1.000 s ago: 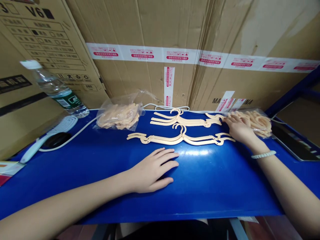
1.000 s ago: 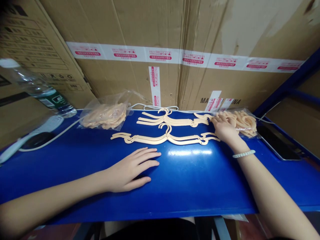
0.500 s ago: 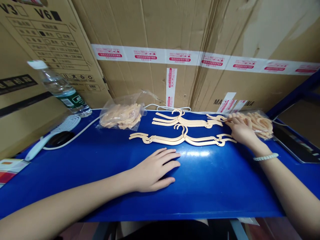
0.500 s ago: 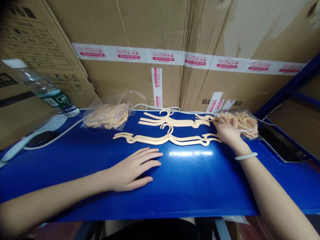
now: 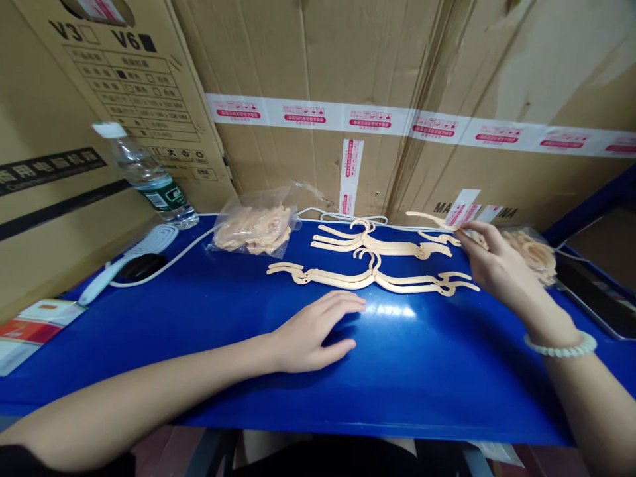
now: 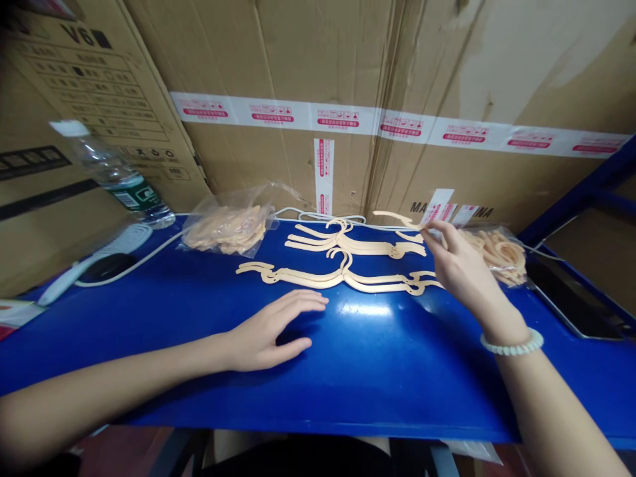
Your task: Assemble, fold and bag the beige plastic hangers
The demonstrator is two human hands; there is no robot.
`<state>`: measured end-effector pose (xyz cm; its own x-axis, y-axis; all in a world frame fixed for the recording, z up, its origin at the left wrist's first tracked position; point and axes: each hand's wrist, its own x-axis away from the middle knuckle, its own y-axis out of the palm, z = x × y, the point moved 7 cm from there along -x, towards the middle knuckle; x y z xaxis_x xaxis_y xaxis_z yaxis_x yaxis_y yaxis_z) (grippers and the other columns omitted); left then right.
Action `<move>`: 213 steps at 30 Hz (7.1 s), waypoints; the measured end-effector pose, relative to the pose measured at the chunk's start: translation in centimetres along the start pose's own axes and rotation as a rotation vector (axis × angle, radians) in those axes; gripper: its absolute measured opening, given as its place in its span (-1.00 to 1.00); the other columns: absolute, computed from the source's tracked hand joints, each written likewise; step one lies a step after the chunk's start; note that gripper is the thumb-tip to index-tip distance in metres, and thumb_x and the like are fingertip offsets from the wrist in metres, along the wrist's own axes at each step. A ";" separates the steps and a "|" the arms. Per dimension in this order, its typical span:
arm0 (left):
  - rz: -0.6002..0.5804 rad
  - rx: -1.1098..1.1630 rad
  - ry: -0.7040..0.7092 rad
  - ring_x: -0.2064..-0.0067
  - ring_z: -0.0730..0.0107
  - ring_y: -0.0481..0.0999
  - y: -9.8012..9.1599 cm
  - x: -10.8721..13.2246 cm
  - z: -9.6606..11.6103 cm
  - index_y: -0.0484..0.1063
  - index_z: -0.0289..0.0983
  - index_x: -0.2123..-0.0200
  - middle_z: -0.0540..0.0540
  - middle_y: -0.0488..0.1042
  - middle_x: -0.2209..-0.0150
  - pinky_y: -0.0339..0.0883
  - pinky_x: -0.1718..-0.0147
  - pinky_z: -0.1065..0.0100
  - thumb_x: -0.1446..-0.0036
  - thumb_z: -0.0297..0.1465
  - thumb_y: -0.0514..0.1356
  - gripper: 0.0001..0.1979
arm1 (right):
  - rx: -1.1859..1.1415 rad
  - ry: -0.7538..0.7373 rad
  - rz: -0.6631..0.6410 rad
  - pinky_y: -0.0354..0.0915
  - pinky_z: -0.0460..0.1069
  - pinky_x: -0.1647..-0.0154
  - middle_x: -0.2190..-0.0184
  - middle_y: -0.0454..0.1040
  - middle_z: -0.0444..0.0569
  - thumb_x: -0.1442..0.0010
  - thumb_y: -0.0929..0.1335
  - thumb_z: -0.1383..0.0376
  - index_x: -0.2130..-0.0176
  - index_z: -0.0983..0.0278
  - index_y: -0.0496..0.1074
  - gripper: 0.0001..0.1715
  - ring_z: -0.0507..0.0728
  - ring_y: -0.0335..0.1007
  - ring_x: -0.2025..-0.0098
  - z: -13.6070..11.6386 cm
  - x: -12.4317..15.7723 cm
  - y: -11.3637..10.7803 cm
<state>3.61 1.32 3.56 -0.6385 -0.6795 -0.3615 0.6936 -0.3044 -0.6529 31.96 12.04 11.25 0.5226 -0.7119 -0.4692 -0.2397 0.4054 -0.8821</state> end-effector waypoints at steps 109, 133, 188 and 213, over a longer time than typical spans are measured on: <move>0.832 1.020 -0.565 0.46 0.46 0.50 -6.0 1.2 -6.5 0.31 -0.32 0.46 -0.02 0.48 0.46 0.41 0.35 0.37 -0.05 -0.60 0.32 -0.78 | -0.609 -0.047 -0.072 0.44 0.00 0.35 0.28 0.57 0.02 -0.29 0.40 0.20 0.19 0.21 0.53 -0.86 0.16 0.49 0.28 -3.6 0.1 2.6; 0.125 0.332 -0.258 0.03 0.15 0.56 -0.2 0.5 -0.5 0.43 -0.22 0.06 -0.21 0.55 0.07 0.44 0.00 0.12 -0.21 -0.47 0.23 -0.78 | -0.819 0.234 -0.304 0.46 -0.03 0.45 0.33 0.54 0.02 -0.18 0.45 -0.05 0.18 0.28 0.51 -0.55 0.12 0.48 0.40 -2.6 0.3 3.5; -0.043 -0.743 -0.224 -0.44 -0.36 -0.04 1.1 1.6 -2.5 0.05 -0.33 -0.43 -0.40 0.00 -0.45 -0.17 -0.31 -0.38 -0.33 0.08 0.01 -0.19 | -0.172 -0.154 -0.401 0.48 0.19 0.14 -0.02 0.38 0.22 -0.42 0.21 0.08 -0.14 0.32 0.40 -0.51 0.28 0.52 0.17 -5.6 1.5 6.5; -0.107 -0.597 0.198 -0.38 -0.04 0.20 1.3 0.5 0.1 0.31 -0.33 -0.26 -0.31 0.29 -0.33 0.13 -0.32 -0.09 -0.40 -0.26 0.08 -0.54 | -0.091 -0.212 -0.262 0.44 0.15 0.16 0.02 0.44 0.23 -0.41 0.24 0.18 -0.17 0.35 0.37 -0.55 0.29 0.48 0.11 -5.8 1.1 5.5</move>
<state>4.23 0.45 2.59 -0.7832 -0.5123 -0.3524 0.3535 0.0994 -0.9301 26.50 10.17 5.68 0.7321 -0.6462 -0.2154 -0.1420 0.1646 -0.9761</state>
